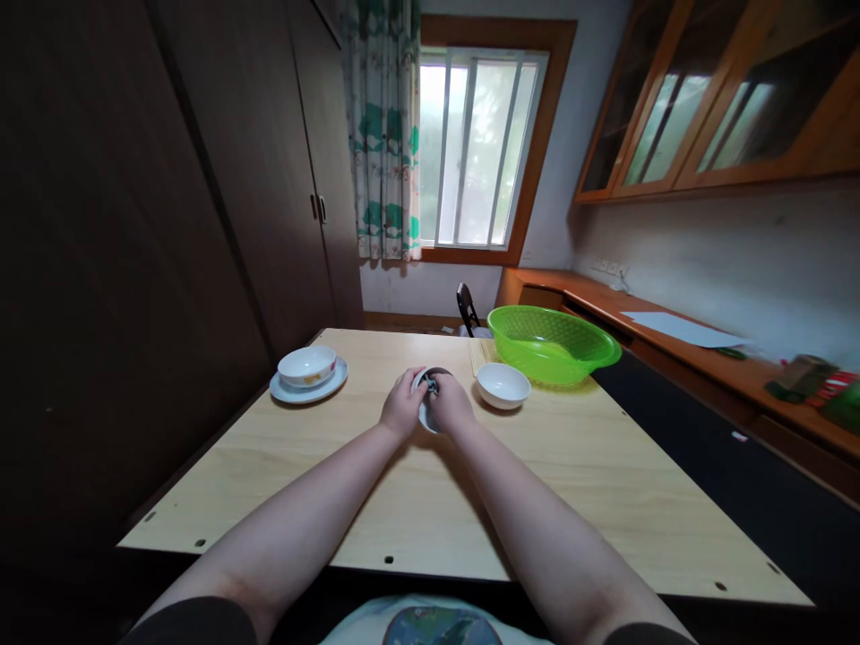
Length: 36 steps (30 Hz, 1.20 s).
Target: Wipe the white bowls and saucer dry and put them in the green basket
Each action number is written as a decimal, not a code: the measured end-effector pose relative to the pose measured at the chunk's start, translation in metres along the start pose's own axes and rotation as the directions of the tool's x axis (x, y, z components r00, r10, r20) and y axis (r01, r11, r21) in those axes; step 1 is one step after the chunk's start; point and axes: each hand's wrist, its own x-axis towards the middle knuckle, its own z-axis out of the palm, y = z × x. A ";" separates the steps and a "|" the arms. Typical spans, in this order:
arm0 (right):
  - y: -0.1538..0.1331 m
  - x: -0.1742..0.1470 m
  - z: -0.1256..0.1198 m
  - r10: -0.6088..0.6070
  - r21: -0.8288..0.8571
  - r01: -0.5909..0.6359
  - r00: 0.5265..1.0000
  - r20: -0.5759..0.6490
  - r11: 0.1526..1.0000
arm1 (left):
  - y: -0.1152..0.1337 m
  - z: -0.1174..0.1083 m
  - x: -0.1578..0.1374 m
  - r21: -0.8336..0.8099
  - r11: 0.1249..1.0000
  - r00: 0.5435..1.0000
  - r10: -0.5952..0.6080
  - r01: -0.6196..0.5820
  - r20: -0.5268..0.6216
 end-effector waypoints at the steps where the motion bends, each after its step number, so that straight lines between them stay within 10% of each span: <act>1: 0.001 0.001 0.001 -0.041 0.058 0.041 0.999 -0.005 0.997 | -0.002 0.000 0.000 -0.007 1.000 1.000 0.015 -0.015 0.024; 14: 0.000 -0.002 0.001 -0.136 0.212 0.063 0.926 0.353 0.975 | -0.022 -0.010 0.015 0.014 0.994 0.984 -0.103 0.106 -0.149; 19: 0.001 -0.003 -0.001 -0.098 0.256 0.035 0.966 0.238 0.966 | -0.024 -0.013 0.018 0.005 0.990 0.978 -0.136 0.139 -0.159; 25: 0.010 0.004 -0.007 0.140 0.330 -0.078 0.976 -0.169 0.941 | -0.026 -0.032 0.031 -0.022 0.986 0.906 -0.162 0.167 -0.392; 30: 0.030 0.008 0.007 0.389 0.098 -0.396 0.918 0.079 0.913 | -0.037 -0.046 0.043 -0.211 0.963 0.797 -0.260 0.170 -0.546; 36: 0.020 -0.001 0.005 0.092 -0.128 -0.097 0.995 -0.046 0.987 | -0.060 -0.042 0.049 -0.366 0.913 0.779 -0.359 0.180 -0.514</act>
